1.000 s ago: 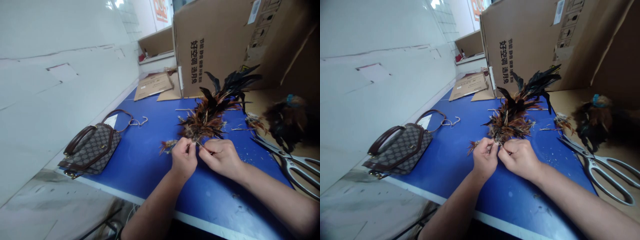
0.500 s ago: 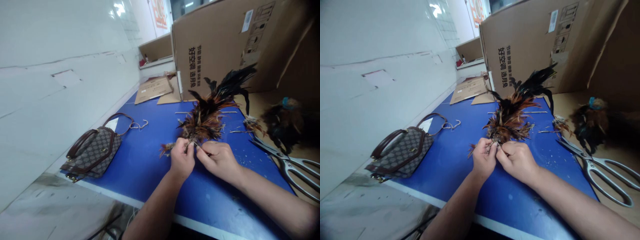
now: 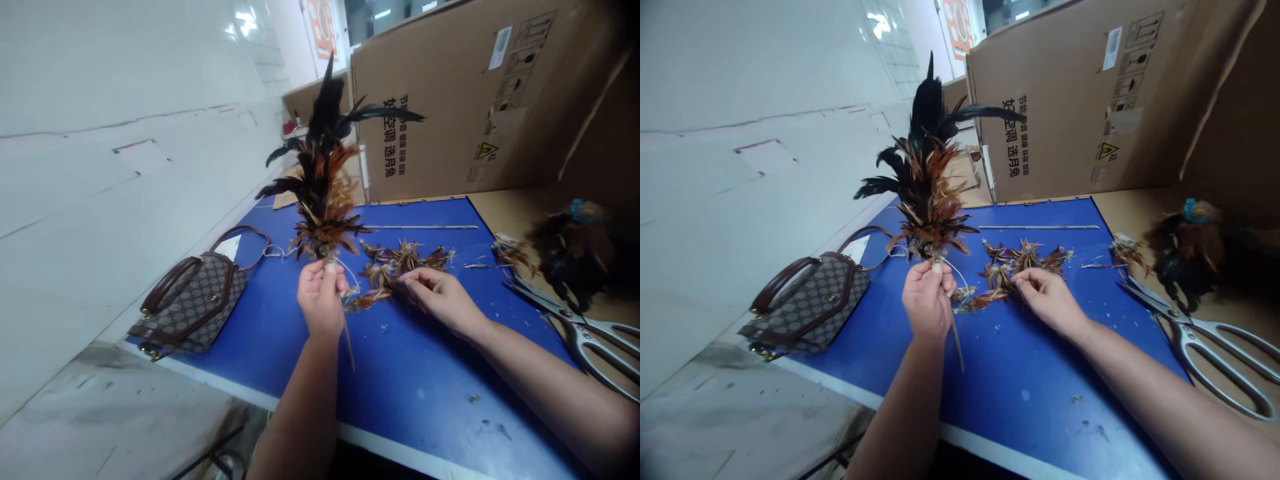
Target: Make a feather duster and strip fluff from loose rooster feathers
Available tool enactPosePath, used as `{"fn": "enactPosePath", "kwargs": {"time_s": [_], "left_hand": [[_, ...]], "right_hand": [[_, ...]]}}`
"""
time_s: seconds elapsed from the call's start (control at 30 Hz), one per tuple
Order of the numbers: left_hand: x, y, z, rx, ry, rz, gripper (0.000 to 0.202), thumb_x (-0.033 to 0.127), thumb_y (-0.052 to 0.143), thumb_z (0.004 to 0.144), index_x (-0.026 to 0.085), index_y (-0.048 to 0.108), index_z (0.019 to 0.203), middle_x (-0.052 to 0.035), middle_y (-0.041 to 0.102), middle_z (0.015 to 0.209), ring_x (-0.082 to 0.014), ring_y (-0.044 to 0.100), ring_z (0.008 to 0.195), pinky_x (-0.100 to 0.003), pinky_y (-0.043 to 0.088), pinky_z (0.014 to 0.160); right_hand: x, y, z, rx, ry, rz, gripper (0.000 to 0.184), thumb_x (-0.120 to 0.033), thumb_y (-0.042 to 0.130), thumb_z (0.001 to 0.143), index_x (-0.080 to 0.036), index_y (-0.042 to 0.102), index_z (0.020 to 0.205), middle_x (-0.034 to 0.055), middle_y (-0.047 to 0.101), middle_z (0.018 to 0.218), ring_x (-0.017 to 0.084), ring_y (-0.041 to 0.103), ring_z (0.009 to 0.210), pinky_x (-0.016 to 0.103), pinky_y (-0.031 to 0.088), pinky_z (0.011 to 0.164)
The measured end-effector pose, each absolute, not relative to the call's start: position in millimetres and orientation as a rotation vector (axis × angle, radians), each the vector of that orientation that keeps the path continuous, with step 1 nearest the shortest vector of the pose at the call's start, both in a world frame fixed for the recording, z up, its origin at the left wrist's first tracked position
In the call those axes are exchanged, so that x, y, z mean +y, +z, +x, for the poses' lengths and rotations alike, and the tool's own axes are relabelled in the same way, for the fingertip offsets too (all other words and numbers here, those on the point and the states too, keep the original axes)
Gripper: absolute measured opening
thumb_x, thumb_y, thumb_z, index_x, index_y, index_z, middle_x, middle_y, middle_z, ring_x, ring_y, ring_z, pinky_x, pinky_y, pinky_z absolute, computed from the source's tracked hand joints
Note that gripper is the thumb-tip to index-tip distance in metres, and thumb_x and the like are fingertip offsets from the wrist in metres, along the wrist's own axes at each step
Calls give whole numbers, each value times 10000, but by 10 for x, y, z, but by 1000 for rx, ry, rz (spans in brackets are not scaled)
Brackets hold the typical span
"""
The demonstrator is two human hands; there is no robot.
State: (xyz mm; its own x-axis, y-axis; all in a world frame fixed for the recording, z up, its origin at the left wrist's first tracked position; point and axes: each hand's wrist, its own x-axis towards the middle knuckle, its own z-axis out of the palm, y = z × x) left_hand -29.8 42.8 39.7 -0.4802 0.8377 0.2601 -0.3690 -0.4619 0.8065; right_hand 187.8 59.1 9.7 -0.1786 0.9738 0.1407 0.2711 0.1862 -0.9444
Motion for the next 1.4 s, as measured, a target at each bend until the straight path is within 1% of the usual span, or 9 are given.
{"fn": "enactPosePath", "kwargs": {"time_s": [0.07, 0.17, 0.37, 0.6, 0.73, 0.93, 1.1, 1.23, 1.4], "left_hand": [[494, 363, -370, 852, 2004, 814, 373, 336, 824, 810, 197, 547, 1017, -19, 690, 807, -81, 538, 559, -208, 393, 518], [585, 345, -532, 847, 2040, 763, 415, 328, 851, 775, 192, 542, 1016, -31, 698, 822, -84, 544, 571, -212, 392, 528], [687, 349, -901, 976, 2114, 696, 500, 352, 882, 719, 200, 526, 1036, -46, 725, 896, -76, 540, 542, -192, 337, 468], [703, 302, -883, 1005, 1974, 669, 442, 315, 868, 693, 149, 582, 986, -80, 737, 900, -42, 450, 483, -184, 232, 419], [685, 279, -717, 1001, 1852, 649, 351, 286, 841, 691, 138, 586, 881, -110, 745, 821, -48, 444, 487, -192, 230, 440], [610, 262, -426, 776, 1776, 674, 343, 226, 847, 695, 153, 586, 905, -67, 722, 812, -63, 521, 571, -194, 344, 529], [509, 264, -241, 771, 1679, 703, 419, 328, 878, 735, 159, 649, 1041, -20, 673, 793, -68, 530, 567, -173, 315, 458], [472, 265, -205, 829, 1646, 699, 549, 420, 882, 731, 163, 689, 1176, -44, 692, 866, -83, 557, 581, -172, 289, 407], [457, 286, -214, 820, 1610, 637, 510, 440, 880, 729, 149, 733, 1121, 9, 604, 724, -34, 434, 505, -155, 224, 416]], "right_hand": [[631, 10, 1875, -1850, 893, -1247, 299, -425, 550, 954, -176, 712, 924, 49, 717, 800, 181, 632, 697, 297, 493, 684], [673, -4, 1902, -2188, 573, -1367, 236, -305, 512, 948, -185, 712, 919, 90, 740, 920, 217, 678, 843, 316, 494, 803], [694, 72, 1971, -2372, 282, -1725, 249, -446, 591, 915, -214, 678, 937, 104, 729, 951, 225, 676, 792, 297, 422, 647], [744, -46, 1989, -2306, 422, -1640, 145, -316, 575, 895, -211, 667, 858, 64, 714, 852, 192, 631, 718, 288, 407, 649], [759, 19, 2021, -1968, 652, -1408, 248, -438, 601, 927, -204, 636, 854, 22, 659, 758, 162, 559, 659, 275, 411, 640], [616, 411, 1747, -1670, 1054, -1140, 400, -582, 707, 879, -186, 655, 862, -12, 591, 675, 120, 487, 583, 245, 392, 565], [542, 664, 1341, -1618, 1235, -991, 431, -601, 745, 832, -179, 657, 818, -1, 631, 669, 111, 507, 533, 242, 431, 523], [544, 684, 1108, -1493, 1270, -935, 434, -601, 788, 779, -188, 663, 825, 15, 670, 721, 135, 572, 568, 258, 498, 526], [566, 608, 980, -1426, 1277, -919, 386, -572, 790, 792, -211, 670, 860, 16, 699, 702, 179, 648, 576, 297, 565, 536]]}}
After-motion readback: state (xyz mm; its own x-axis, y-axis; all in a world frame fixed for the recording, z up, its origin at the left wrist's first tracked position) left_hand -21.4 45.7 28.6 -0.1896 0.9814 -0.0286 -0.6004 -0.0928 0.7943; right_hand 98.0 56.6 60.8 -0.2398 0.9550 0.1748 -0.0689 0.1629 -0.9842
